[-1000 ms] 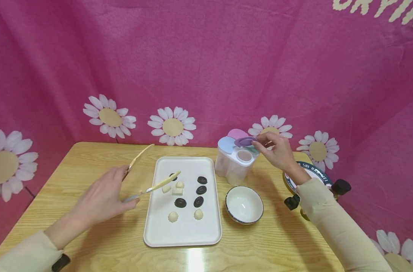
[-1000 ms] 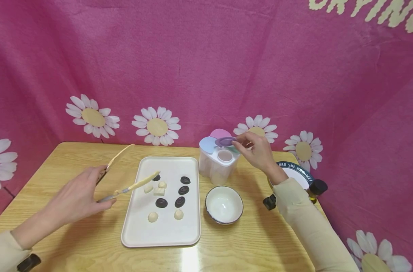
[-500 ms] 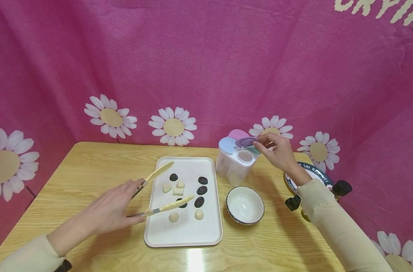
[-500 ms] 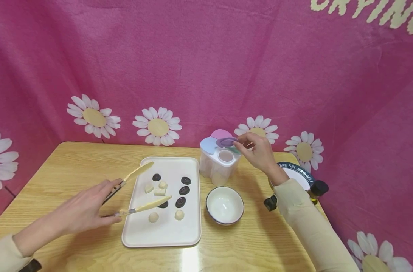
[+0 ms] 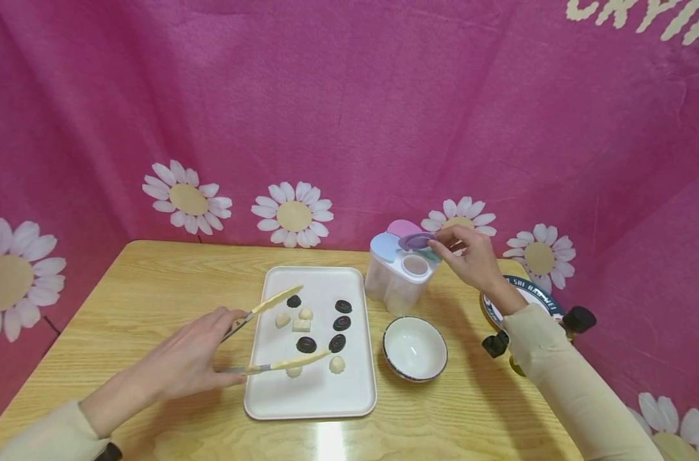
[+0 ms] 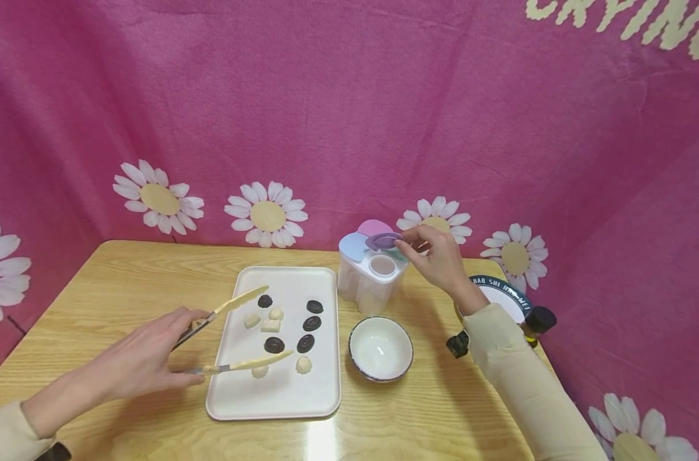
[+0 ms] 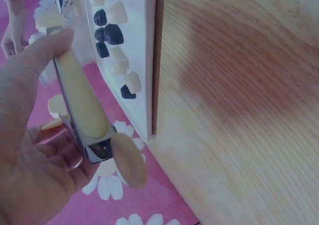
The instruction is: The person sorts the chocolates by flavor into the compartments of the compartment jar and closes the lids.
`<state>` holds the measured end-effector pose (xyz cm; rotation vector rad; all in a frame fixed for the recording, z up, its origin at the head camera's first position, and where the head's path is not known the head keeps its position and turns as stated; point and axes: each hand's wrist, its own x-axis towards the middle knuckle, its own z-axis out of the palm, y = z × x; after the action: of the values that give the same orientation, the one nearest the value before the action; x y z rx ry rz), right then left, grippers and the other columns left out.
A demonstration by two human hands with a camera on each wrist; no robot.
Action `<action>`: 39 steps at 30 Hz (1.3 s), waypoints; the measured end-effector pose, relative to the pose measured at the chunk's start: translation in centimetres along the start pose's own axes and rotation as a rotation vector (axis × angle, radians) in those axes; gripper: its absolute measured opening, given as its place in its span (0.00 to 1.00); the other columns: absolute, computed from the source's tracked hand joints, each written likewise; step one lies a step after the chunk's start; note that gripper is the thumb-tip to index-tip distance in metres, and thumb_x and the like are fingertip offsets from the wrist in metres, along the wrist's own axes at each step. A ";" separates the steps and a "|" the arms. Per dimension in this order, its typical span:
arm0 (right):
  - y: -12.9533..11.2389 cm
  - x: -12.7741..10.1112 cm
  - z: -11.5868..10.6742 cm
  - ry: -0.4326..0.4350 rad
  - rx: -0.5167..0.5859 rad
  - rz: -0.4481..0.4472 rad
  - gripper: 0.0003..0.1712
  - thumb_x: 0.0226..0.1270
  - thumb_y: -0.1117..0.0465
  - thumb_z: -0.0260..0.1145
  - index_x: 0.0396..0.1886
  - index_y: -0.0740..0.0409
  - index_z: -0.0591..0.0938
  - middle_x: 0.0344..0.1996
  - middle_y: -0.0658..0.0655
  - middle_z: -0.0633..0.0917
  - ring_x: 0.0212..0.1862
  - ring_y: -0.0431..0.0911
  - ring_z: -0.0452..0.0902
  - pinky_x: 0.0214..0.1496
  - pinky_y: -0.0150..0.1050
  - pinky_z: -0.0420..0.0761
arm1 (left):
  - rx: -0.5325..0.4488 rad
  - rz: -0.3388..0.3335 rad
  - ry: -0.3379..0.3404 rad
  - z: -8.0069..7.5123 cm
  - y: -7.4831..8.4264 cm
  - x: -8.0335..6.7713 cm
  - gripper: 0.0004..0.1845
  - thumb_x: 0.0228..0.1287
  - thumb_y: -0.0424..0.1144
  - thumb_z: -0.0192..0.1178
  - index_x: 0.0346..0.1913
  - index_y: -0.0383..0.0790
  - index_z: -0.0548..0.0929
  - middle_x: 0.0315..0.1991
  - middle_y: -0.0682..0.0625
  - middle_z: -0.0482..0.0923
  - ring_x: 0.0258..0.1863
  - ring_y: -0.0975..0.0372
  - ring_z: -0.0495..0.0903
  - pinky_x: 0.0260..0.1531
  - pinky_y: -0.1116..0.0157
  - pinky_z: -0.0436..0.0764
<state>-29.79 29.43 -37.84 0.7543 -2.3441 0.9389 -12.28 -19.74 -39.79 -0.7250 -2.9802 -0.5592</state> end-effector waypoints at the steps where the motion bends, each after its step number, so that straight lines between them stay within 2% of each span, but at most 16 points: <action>1: 0.1 0.0 0.0 0.001 -0.003 -0.001 0.06 0.62 0.70 0.77 0.38 0.64 0.88 0.33 0.61 0.91 0.33 0.35 0.81 0.37 0.19 0.79 | 0.000 0.004 -0.002 0.0 0.0 0.0 0.45 0.46 0.54 0.84 0.66 0.42 0.75 0.49 0.51 0.81 0.42 0.62 0.78 0.45 0.54 0.85; 10: 0.1 0.0 0.1 0.005 -0.014 -0.011 0.07 0.62 0.70 0.77 0.39 0.64 0.88 0.33 0.61 0.91 0.33 0.39 0.83 0.36 0.19 0.79 | -0.006 0.084 0.024 0.2 -0.5 -0.1 0.34 0.52 0.47 0.81 0.62 0.46 0.81 0.45 0.57 0.79 0.41 0.66 0.77 0.43 0.59 0.84; 14: 0.1 -0.1 0.1 0.002 -0.014 -0.010 0.07 0.62 0.70 0.77 0.39 0.64 0.88 0.33 0.61 0.91 0.33 0.38 0.82 0.36 0.19 0.79 | -0.003 0.093 0.011 0.1 -0.7 -0.1 0.33 0.53 0.47 0.81 0.62 0.47 0.82 0.44 0.58 0.79 0.38 0.66 0.76 0.40 0.63 0.83; 21: 0.0 0.0 0.1 0.007 -0.015 -0.008 0.07 0.62 0.70 0.77 0.38 0.65 0.88 0.33 0.61 0.91 0.33 0.35 0.82 0.36 0.19 0.79 | 0.045 0.136 -0.010 -0.2 -1.2 0.3 0.31 0.54 0.45 0.80 0.63 0.48 0.84 0.44 0.58 0.82 0.37 0.68 0.75 0.36 0.64 0.81; 29: -0.2 0.0 0.1 -0.001 -0.015 -0.006 0.07 0.62 0.70 0.77 0.39 0.64 0.88 0.34 0.61 0.91 0.33 0.38 0.83 0.37 0.19 0.79 | 0.069 0.124 -0.041 -0.6 -1.7 1.3 0.27 0.54 0.45 0.78 0.58 0.44 0.87 0.38 0.58 0.80 0.32 0.71 0.71 0.30 0.68 0.75; 39: -0.2 -0.1 0.0 0.003 -0.024 -0.003 0.07 0.63 0.69 0.77 0.39 0.64 0.88 0.34 0.61 0.91 0.33 0.38 0.82 0.36 0.19 0.78 | 0.078 0.111 -0.107 -0.3 -2.0 2.3 0.25 0.57 0.43 0.77 0.59 0.47 0.88 0.40 0.58 0.82 0.34 0.69 0.72 0.33 0.65 0.76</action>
<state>-29.63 29.36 -37.79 0.7460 -2.3470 0.9085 -15.29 -20.52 -39.94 -0.9351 -3.0134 -0.4087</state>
